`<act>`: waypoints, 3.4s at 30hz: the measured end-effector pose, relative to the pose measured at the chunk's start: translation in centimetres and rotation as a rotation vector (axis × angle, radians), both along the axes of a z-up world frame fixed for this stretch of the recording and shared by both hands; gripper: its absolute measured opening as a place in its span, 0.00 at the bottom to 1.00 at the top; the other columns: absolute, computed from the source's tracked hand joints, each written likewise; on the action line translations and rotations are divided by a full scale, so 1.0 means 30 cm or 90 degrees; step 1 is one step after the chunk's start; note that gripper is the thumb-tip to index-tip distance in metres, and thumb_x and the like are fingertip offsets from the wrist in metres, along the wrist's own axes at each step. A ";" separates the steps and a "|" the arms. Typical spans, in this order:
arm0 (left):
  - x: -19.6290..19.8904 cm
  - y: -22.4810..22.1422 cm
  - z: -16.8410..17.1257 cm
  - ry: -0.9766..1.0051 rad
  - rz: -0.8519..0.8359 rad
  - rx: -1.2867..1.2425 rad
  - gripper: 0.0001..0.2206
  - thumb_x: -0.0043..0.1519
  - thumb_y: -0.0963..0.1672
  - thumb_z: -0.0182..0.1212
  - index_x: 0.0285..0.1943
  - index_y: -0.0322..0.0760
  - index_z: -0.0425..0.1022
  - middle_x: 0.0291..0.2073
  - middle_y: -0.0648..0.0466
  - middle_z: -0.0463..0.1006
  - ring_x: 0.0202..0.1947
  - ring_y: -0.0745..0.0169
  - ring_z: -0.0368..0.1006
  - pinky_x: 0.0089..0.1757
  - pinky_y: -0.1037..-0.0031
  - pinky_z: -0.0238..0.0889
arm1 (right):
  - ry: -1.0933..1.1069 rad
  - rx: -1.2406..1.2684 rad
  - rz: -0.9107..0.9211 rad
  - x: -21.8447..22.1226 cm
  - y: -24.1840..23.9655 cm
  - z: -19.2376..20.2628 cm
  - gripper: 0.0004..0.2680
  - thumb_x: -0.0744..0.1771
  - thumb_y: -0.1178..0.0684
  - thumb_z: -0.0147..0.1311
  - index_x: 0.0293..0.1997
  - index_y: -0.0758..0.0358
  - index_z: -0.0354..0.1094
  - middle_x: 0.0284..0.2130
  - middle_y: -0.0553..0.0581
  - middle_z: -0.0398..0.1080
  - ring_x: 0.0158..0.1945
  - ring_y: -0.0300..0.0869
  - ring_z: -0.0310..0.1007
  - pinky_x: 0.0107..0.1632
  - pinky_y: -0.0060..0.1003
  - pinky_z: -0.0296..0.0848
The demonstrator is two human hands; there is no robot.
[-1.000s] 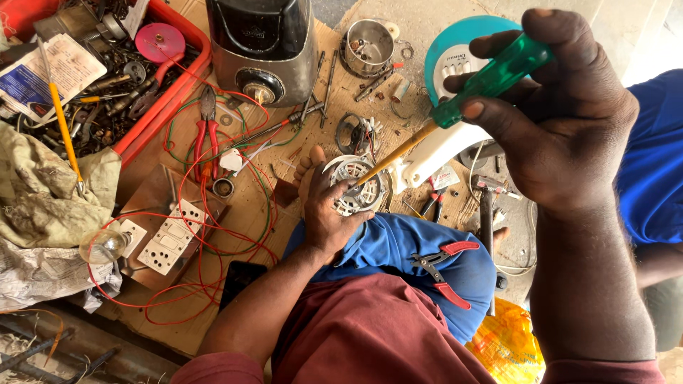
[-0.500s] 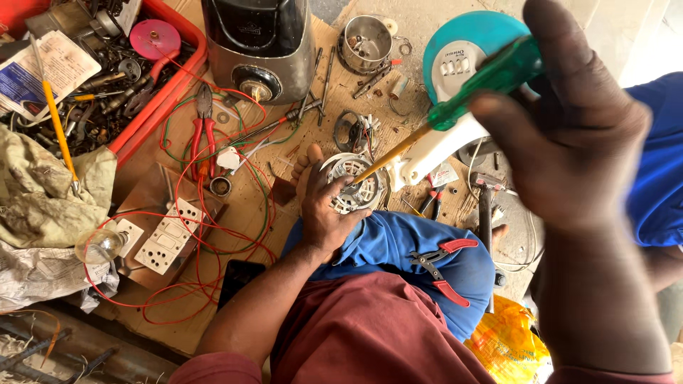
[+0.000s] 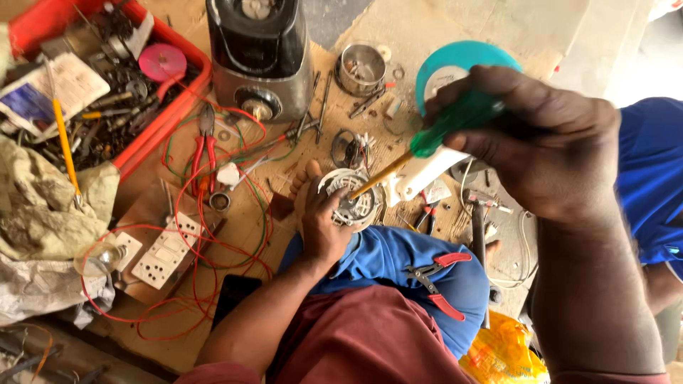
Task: The person disassembles a fan motor, removes a capacitor, and uses a screwdriver to adjust internal components. They handle the motor housing, wires, and a small capacitor while sitting on the floor.
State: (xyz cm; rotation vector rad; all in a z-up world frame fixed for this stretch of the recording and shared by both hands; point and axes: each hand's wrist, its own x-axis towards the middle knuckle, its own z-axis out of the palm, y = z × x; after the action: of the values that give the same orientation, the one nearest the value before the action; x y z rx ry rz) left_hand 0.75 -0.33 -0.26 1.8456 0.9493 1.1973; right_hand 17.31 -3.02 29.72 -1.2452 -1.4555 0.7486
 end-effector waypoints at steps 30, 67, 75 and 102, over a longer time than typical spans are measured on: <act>-0.036 -0.026 -0.010 0.017 0.039 0.005 0.31 0.34 0.39 0.82 0.50 0.33 0.80 0.54 0.36 0.75 0.58 0.35 0.70 0.56 0.58 0.64 | -0.025 0.010 -0.014 0.048 -0.027 -0.043 0.18 0.67 0.67 0.62 0.64 0.66 0.64 0.52 0.64 0.75 0.54 0.44 0.79 0.58 0.39 0.82; -0.035 -0.017 0.049 0.021 -0.018 -0.010 0.32 0.43 0.49 0.83 0.53 0.28 0.77 0.52 0.38 0.76 0.54 0.38 0.72 0.52 0.57 0.67 | -0.064 0.058 -0.126 0.011 -0.048 -0.156 0.30 0.69 0.72 0.58 0.76 0.57 0.43 0.54 0.62 0.69 0.60 0.48 0.75 0.64 0.43 0.81; -0.017 -0.003 0.015 -0.014 -0.021 -0.001 0.30 0.47 0.49 0.82 0.55 0.30 0.76 0.52 0.41 0.77 0.55 0.41 0.71 0.55 0.57 0.66 | -0.077 0.053 -0.204 0.119 -0.146 -0.181 0.26 0.71 0.75 0.55 0.73 0.60 0.42 0.55 0.64 0.68 0.58 0.50 0.77 0.60 0.45 0.80; 0.000 -0.006 0.062 0.010 -0.021 -0.144 0.32 0.42 0.43 0.82 0.56 0.26 0.74 0.52 0.41 0.72 0.52 0.47 0.73 0.51 0.64 0.70 | -0.163 0.024 -0.070 -0.038 0.007 -0.169 0.23 0.70 0.73 0.58 0.71 0.63 0.50 0.56 0.60 0.67 0.60 0.42 0.74 0.61 0.38 0.82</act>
State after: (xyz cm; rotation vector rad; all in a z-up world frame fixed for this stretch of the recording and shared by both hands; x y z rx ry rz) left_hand 0.76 -0.52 1.59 1.6863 1.0159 1.0128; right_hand 16.17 -2.81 24.64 -1.4186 -1.5832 0.4992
